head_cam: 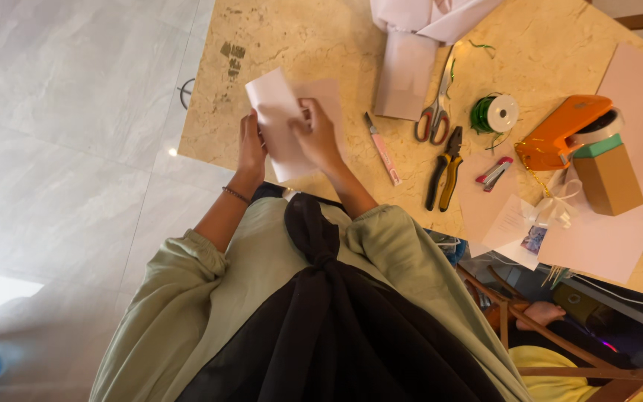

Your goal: The person wraps a bouquet of flowers in light pink paper, then cuts and folds smaller pieces of pink tissue paper, and uses a stapler to attach the tissue paper pieces around the base of the bouquet.

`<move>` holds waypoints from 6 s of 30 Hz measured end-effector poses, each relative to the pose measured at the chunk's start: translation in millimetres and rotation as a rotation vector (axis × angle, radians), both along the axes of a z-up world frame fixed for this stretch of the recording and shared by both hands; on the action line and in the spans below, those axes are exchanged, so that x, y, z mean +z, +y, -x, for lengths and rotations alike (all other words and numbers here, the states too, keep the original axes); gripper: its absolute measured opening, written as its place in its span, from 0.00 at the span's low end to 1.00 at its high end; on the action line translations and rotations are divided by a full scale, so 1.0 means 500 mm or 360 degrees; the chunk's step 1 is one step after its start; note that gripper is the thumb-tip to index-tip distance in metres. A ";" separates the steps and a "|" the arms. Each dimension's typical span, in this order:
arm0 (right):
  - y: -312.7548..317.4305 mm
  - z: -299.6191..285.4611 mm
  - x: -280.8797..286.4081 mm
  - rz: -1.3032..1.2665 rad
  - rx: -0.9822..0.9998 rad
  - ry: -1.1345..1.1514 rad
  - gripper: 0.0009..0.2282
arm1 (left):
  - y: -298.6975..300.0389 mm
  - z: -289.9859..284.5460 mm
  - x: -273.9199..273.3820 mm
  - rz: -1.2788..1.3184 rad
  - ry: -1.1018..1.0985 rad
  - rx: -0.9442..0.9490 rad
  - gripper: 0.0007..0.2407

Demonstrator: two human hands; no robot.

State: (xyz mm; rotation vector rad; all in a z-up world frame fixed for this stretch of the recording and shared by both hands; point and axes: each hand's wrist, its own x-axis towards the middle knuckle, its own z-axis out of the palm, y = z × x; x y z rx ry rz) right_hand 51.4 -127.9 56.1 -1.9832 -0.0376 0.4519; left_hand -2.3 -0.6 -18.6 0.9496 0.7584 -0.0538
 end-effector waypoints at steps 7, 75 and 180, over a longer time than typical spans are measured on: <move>-0.082 -0.003 -0.041 0.0260 -0.0295 0.0018 0.16 | -0.032 -0.009 0.008 -0.0312 0.0050 -0.0084 0.20; -0.196 0.053 -0.010 -0.0429 -0.0616 -0.0346 0.05 | -0.042 -0.118 0.211 -0.0548 -0.0668 -0.0709 0.15; -0.139 -0.020 -0.069 0.0718 -0.0076 -0.0602 0.28 | -0.004 -0.156 0.038 -0.1731 -0.0537 -0.0856 0.18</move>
